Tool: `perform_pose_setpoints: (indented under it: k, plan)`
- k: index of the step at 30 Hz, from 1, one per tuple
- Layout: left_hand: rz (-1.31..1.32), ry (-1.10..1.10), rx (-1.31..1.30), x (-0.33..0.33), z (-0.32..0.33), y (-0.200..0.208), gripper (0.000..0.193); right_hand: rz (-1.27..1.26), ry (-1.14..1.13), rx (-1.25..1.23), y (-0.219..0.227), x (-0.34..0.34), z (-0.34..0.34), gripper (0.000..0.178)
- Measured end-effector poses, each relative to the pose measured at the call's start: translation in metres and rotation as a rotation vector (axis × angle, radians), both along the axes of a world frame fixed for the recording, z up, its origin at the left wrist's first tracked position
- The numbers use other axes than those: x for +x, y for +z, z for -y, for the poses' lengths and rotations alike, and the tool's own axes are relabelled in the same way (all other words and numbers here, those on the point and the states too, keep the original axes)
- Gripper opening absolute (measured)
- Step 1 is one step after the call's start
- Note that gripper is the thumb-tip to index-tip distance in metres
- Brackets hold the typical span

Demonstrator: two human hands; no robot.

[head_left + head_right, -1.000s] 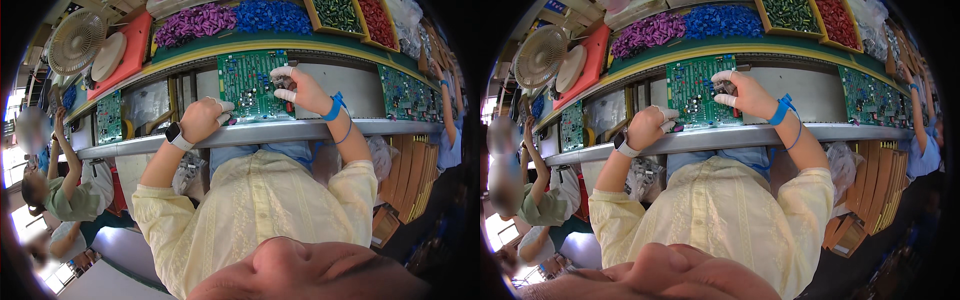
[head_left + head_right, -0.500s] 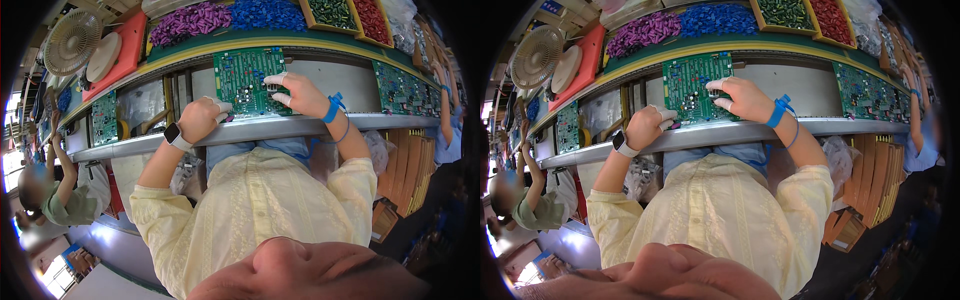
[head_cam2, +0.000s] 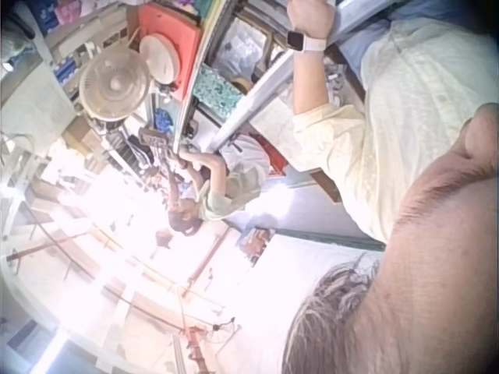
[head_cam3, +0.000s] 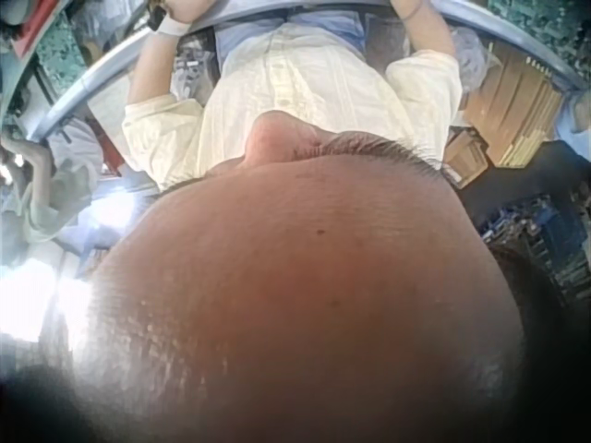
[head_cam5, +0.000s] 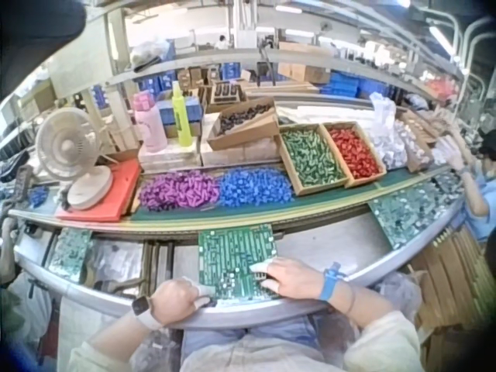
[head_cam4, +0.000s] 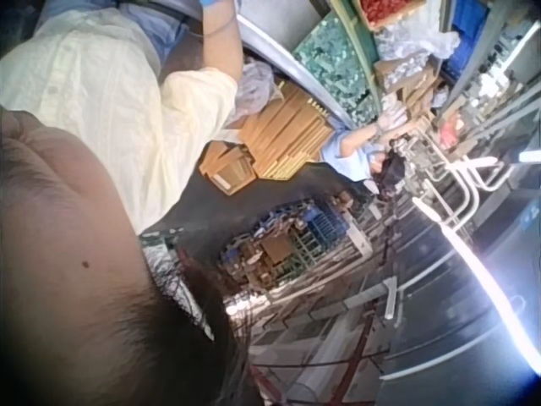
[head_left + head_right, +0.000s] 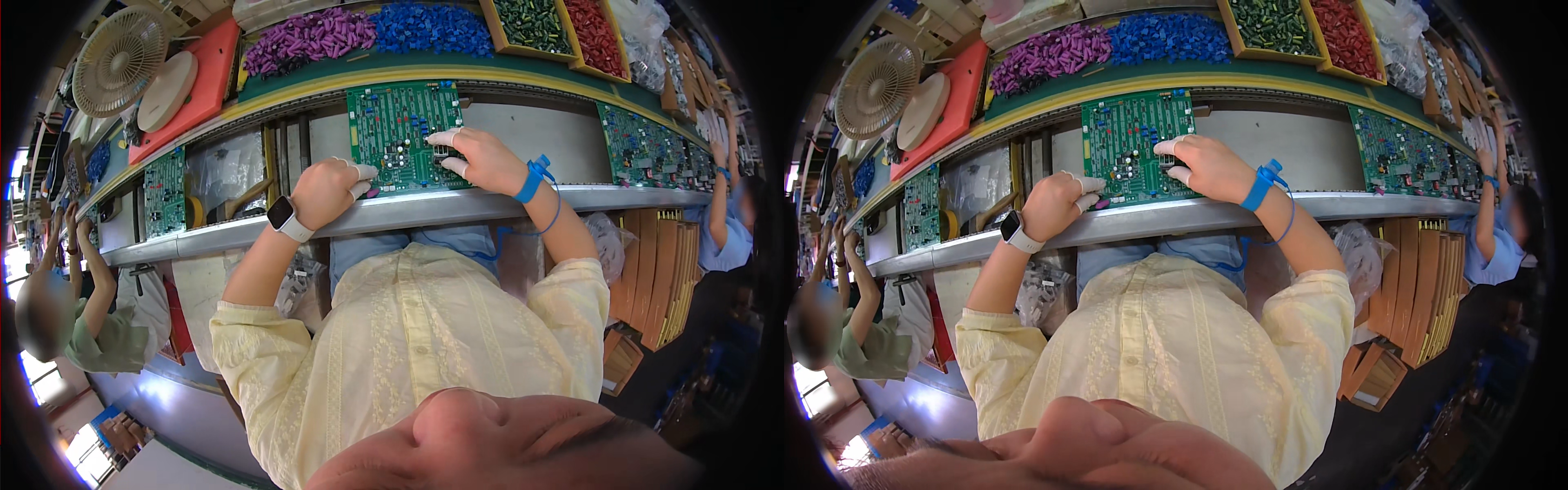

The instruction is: Assemble electronic components onto printed circuit boards on a production line.

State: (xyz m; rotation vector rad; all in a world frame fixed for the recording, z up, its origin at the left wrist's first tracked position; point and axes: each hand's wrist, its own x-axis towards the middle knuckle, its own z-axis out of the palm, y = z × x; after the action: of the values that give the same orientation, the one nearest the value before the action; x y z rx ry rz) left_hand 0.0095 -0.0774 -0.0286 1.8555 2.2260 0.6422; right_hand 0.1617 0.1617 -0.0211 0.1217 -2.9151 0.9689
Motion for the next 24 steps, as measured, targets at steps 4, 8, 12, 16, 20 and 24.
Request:
perform_pose_setpoints:
  k: [4,8,12,16,20,24]
  plan:
    - [0.001,0.005,-0.009,-0.0002,-0.0006,-0.0015,0.019,0.001,0.004,-0.002,0.0028,0.001,-0.0009,0.032]
    - [0.01,0.011,-0.021,-0.0012,-0.0006,-0.0037,0.019,0.017,0.018,-0.015,0.0001,0.0,-0.0038,0.033]
    - [0.016,0.005,0.004,-0.0008,-0.001,-0.0029,0.019,0.02,0.026,-0.012,-0.0006,0.0,-0.0052,0.033]
    - [0.013,0.015,0.032,0.0009,-0.001,-0.002,0.017,0.064,0.016,0.004,0.0024,0.0004,-0.0044,0.036]
    - [0.012,0.023,0.038,0.0022,-0.0015,-0.0014,0.017,0.031,0.029,0.003,-0.0027,0.0006,-0.0065,0.036]
    - [0.015,0.028,0.029,0.0023,-0.0018,-0.0021,0.017,-0.035,0.059,0.037,-0.0035,0.0001,-0.0038,0.036]
